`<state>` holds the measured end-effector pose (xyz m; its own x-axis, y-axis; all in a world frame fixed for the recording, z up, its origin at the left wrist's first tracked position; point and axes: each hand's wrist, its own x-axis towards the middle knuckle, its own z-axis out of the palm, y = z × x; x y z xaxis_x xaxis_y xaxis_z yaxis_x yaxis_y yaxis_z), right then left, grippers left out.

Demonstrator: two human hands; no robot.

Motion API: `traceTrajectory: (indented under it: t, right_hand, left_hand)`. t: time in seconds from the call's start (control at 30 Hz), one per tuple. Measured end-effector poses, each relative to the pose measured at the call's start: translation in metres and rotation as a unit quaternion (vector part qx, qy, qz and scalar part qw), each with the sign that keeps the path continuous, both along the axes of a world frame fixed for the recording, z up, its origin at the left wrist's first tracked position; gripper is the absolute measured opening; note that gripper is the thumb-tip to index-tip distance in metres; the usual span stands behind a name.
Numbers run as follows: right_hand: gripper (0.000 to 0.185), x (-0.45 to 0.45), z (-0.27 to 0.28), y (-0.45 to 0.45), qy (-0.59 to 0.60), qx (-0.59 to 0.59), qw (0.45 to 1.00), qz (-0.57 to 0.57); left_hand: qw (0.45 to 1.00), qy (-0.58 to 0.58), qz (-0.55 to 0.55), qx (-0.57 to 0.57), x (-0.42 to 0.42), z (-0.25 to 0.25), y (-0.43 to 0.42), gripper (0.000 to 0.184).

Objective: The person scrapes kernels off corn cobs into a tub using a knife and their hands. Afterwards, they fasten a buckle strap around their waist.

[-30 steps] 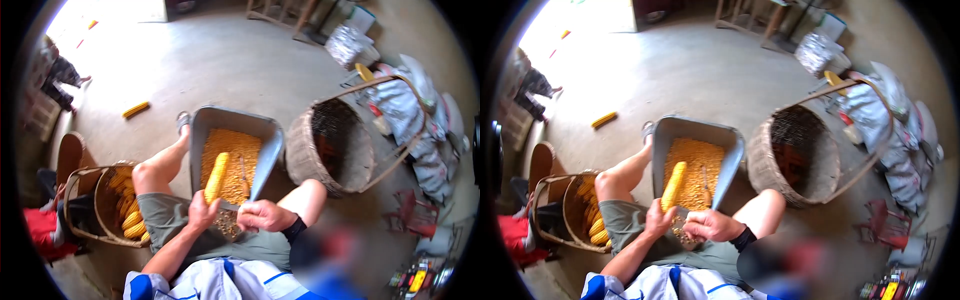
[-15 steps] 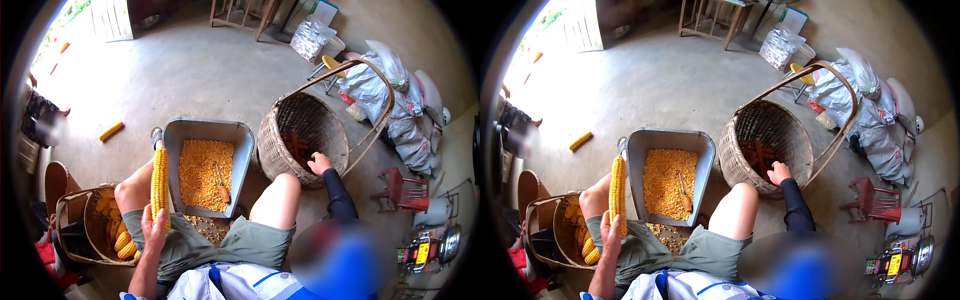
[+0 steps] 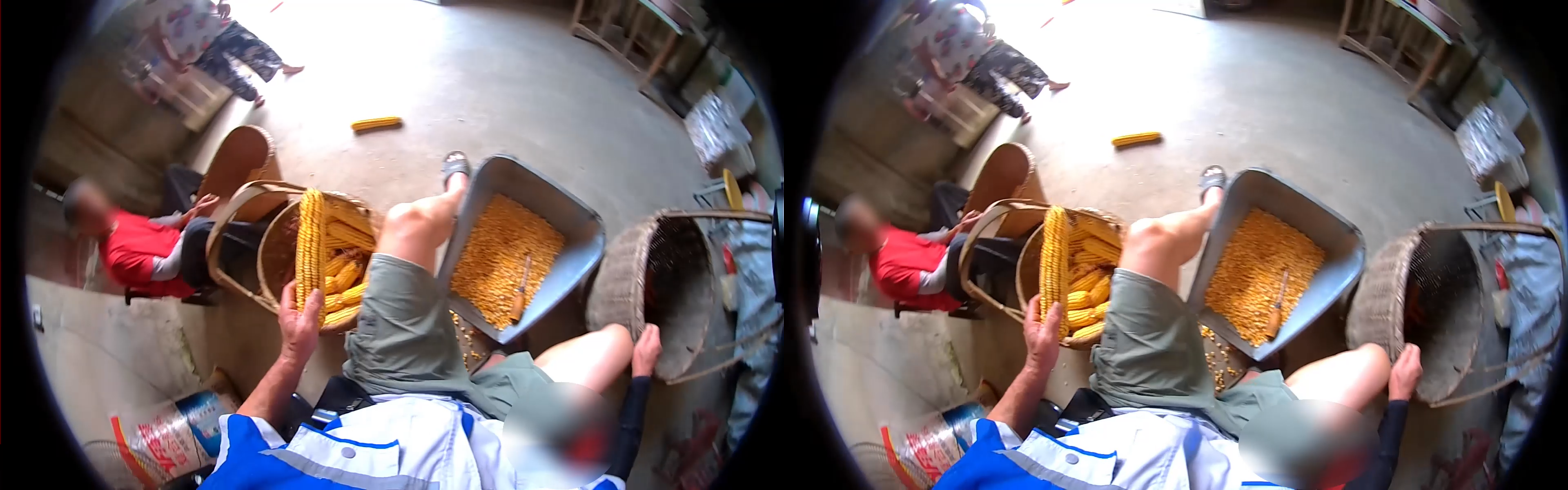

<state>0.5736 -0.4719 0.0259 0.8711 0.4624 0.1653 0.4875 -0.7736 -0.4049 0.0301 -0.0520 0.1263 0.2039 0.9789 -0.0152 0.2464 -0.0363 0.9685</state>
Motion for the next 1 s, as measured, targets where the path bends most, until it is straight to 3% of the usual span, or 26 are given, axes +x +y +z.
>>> traceTrajectory:
  t: [0.17, 0.27, 0.4, 0.47, 0.5, 0.53, 0.57, 0.63, 0.67, 0.73, 0.8, 0.87, 0.93, 1.0]
  right_hand:
    - [0.029, 0.009, -0.012, -0.005, -0.005, 0.0, 1.0, -0.002]
    - [0.025, 0.015, -0.013, -0.011, 0.01, -0.011, 1.0, 0.0]
    - [0.02, -0.013, 0.031, 0.042, -0.125, 0.055, 0.987, 0.078]
    - [0.023, -0.058, 0.078, 0.11, -0.024, 0.15, 0.982, 0.108]
    - [0.022, -0.082, 0.088, 0.143, 0.109, 0.233, 0.957, 0.132]
    - [0.023, -0.112, 0.101, 0.179, 0.277, 0.304, 0.899, 0.154]
    - [0.024, -0.135, 0.091, 0.209, 0.28, 0.311, 0.872, 0.253]
    - [0.037, -0.206, 0.137, 0.281, 0.427, 0.255, 0.802, 0.332]
    - [0.045, -0.232, 0.129, 0.311, 0.468, 0.278, 0.745, 0.386]
    - [0.054, -0.278, 0.123, 0.361, 0.486, 0.286, 0.703, 0.433]
    - [0.039, -0.323, 0.106, 0.399, 0.646, 0.33, 0.547, 0.418]
    - [0.018, -0.325, 0.109, 0.397, 0.492, 0.152, 0.654, 0.554]
    - [0.019, -0.337, 0.117, 0.384, 0.312, 0.213, 0.659, 0.651]
    - [0.012, -0.336, 0.135, 0.366, 0.381, 0.239, 0.614, 0.648]
  left_hand:
    - [0.962, -0.091, 0.089, -0.243, -0.034, -0.027, -0.006, 0.021]
    - [0.965, -0.05, 0.106, -0.236, -0.039, -0.055, -0.002, 0.023]
    - [0.968, -0.081, 0.101, -0.214, -0.026, -0.052, 0.001, 0.027]
    - [0.976, -0.104, 0.09, -0.17, -0.018, -0.046, 0.0, 0.027]
    - [0.977, -0.126, 0.062, -0.16, -0.014, -0.037, -0.003, 0.026]
    - [0.975, -0.131, 0.035, -0.177, -0.011, -0.025, -0.007, 0.027]
    - [0.972, -0.137, 0.009, -0.192, -0.008, -0.011, -0.011, 0.028]
    - [0.967, -0.129, -0.032, -0.218, -0.005, 0.012, -0.018, 0.034]
    - [0.966, -0.135, -0.056, -0.214, -0.004, 0.019, -0.023, 0.035]
    - [0.962, -0.144, -0.107, -0.205, 0.002, 0.034, -0.03, 0.037]
    - [0.965, -0.155, -0.115, -0.18, 0.01, 0.044, -0.034, 0.039]
    - [0.966, -0.169, -0.069, -0.182, 0.002, 0.037, -0.03, 0.038]
    - [0.966, -0.167, -0.001, -0.198, -0.001, 0.038, -0.019, 0.035]
    - [0.97, -0.171, 0.033, -0.167, -0.01, 0.01, -0.007, 0.03]
